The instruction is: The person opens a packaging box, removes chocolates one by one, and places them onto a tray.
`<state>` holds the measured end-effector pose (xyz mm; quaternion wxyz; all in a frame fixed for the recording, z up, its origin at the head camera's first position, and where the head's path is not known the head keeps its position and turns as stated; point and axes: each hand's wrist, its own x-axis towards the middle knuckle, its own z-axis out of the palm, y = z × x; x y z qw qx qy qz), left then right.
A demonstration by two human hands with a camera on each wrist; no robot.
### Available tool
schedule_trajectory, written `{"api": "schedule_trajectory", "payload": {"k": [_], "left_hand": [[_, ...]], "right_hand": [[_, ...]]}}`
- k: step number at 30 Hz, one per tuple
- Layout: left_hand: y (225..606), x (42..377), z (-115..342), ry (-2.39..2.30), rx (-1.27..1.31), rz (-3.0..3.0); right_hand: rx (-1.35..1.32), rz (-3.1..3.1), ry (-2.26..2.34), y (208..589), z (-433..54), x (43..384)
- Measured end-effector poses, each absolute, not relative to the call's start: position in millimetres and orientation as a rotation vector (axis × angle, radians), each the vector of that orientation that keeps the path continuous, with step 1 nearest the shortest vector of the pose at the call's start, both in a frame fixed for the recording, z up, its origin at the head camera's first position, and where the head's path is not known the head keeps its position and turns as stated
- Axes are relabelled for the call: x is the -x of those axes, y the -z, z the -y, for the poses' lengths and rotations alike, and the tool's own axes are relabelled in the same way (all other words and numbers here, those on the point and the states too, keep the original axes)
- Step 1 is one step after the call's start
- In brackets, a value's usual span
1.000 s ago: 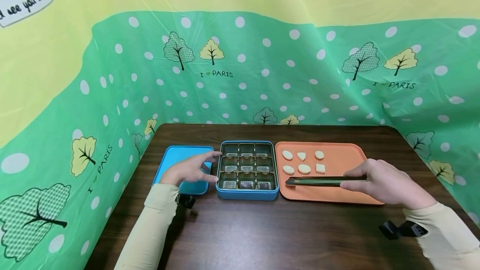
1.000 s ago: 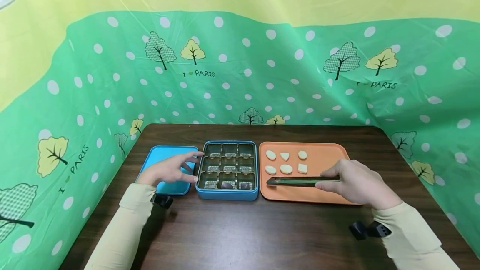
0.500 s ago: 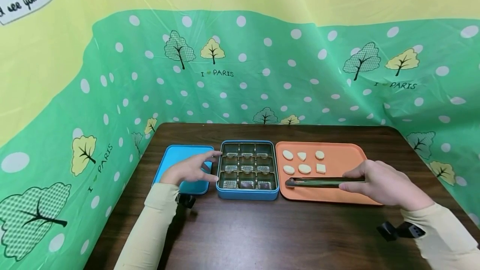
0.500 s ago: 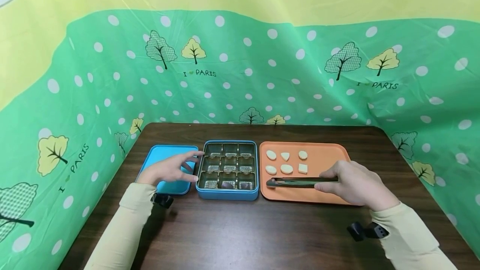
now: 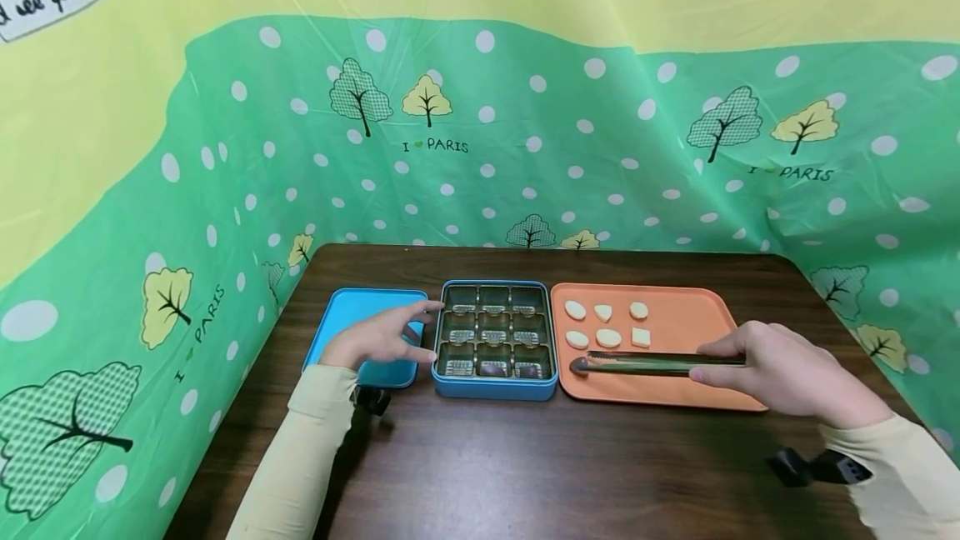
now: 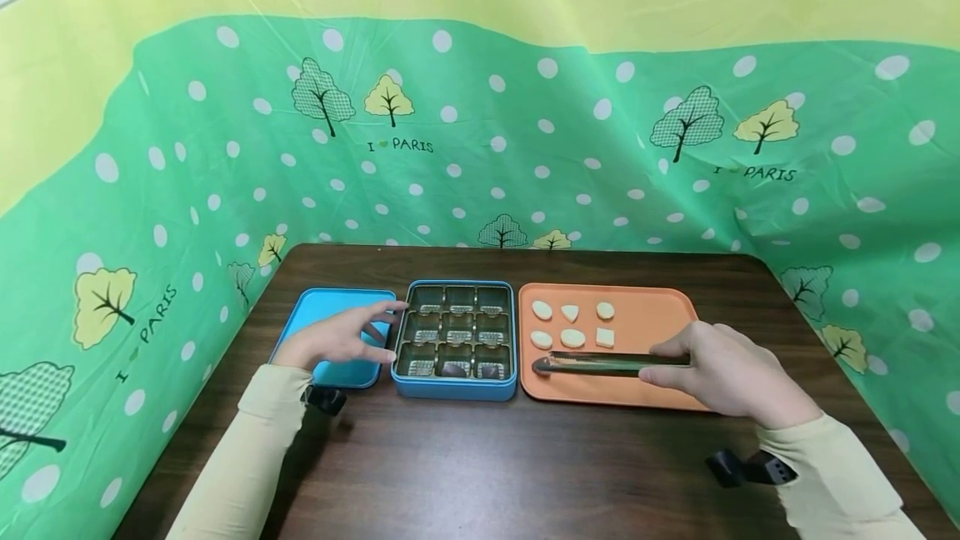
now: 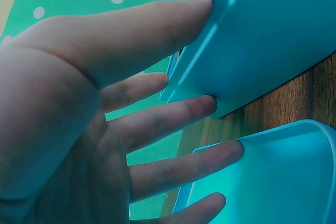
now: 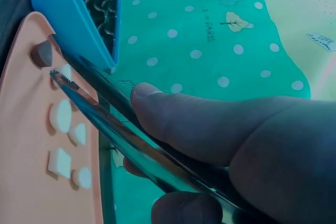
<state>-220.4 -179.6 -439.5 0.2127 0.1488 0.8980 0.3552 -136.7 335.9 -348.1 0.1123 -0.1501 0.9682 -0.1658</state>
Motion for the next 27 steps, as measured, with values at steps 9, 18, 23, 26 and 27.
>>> {"api": "schedule_trajectory", "payload": {"k": [9,18,23,26,27], "left_hand": [[440,221,181,-0.983,-0.442,-2.496],[440,220,181,-0.997,-0.434,-2.483],[440,220,181,-1.000,-0.431,-2.477],[440,220,181,-1.002,-0.432,-2.473],[439,221,181,-1.002,-0.437,-2.475]], "right_hand": [[0.472,-2.876,0.516,324,-328,130],[0.616,-2.913,0.519,305,-288,136],[0.744,-2.926,0.484,302,-260,143],[0.797,-2.917,0.449,301,-242,148],[0.810,-2.915,0.440,301,-237,150]]}}
